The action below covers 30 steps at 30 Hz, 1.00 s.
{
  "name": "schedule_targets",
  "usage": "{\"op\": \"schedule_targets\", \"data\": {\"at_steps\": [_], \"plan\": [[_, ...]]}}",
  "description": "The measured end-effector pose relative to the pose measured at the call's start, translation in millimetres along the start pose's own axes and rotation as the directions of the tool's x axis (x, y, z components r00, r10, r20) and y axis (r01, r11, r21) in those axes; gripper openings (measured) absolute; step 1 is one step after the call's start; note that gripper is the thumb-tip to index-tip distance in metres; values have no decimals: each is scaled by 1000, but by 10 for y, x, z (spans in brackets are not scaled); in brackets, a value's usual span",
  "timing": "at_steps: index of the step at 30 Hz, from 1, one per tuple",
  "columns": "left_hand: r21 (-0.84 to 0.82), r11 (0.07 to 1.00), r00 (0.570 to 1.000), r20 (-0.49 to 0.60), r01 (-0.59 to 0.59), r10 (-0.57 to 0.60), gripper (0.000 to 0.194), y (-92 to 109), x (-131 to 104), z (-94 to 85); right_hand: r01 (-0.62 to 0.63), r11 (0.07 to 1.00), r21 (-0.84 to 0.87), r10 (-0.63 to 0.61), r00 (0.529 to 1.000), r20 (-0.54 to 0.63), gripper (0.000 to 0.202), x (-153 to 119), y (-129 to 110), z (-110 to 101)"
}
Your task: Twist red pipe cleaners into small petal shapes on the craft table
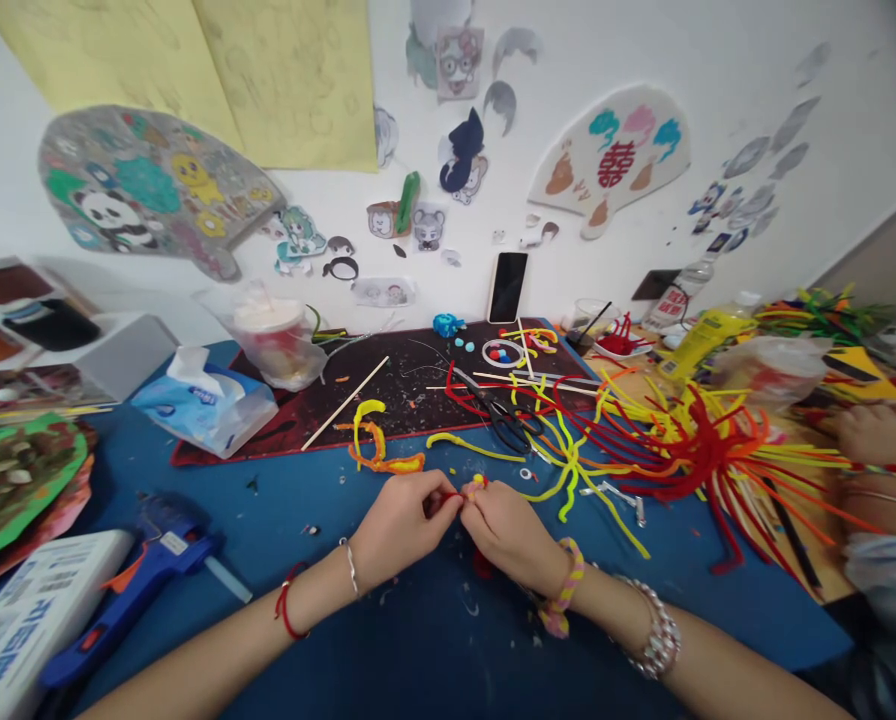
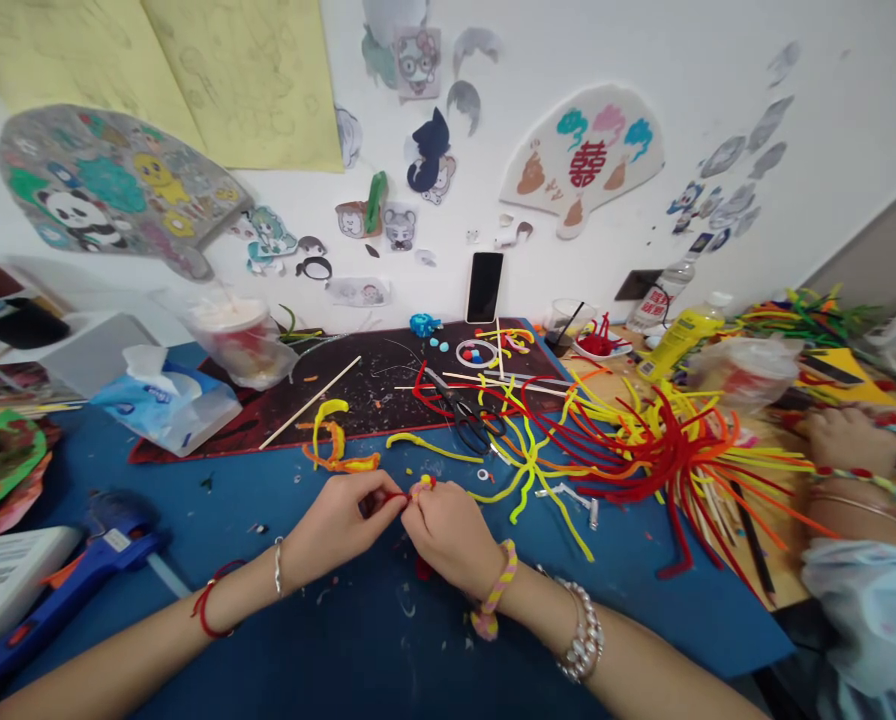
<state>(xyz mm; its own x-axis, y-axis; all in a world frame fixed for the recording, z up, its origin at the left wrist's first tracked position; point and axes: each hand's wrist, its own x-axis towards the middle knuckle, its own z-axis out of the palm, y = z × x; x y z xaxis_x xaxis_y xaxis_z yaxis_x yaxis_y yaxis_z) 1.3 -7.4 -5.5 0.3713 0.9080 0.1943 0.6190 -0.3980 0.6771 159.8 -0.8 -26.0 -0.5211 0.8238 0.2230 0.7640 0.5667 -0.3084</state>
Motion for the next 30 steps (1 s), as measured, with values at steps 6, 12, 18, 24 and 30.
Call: {"op": "schedule_targets", "data": {"at_steps": [6, 12, 18, 24, 30], "plan": [[87, 996, 996, 83, 15, -23, 9, -9, -2, 19, 71, 995, -69, -71, 997, 12, 24, 0, 25, 15], [353, 915, 978, 141, -197, 156, 15, -31, -1, -104, 108, 973, 202, -129, 987, 92, 28, 38, 85, -76], [539, 753, 925, 249, -378, 287, 25, -16, 17, -223, 50, 876, 479, -149, 974, 171, 28, 69, 167, -159], [432, 767, 868, 376, -474, 325, 25, -33, 20, -277, 137, 905, 403, -239, 947, 214, 27, 66, 161, -160], [134, 940, 902, 351, -313, 251, 16, -61, 12, -256, 354, 901, 252, -398, 904, 154, 28, 62, 154, -94]]}}
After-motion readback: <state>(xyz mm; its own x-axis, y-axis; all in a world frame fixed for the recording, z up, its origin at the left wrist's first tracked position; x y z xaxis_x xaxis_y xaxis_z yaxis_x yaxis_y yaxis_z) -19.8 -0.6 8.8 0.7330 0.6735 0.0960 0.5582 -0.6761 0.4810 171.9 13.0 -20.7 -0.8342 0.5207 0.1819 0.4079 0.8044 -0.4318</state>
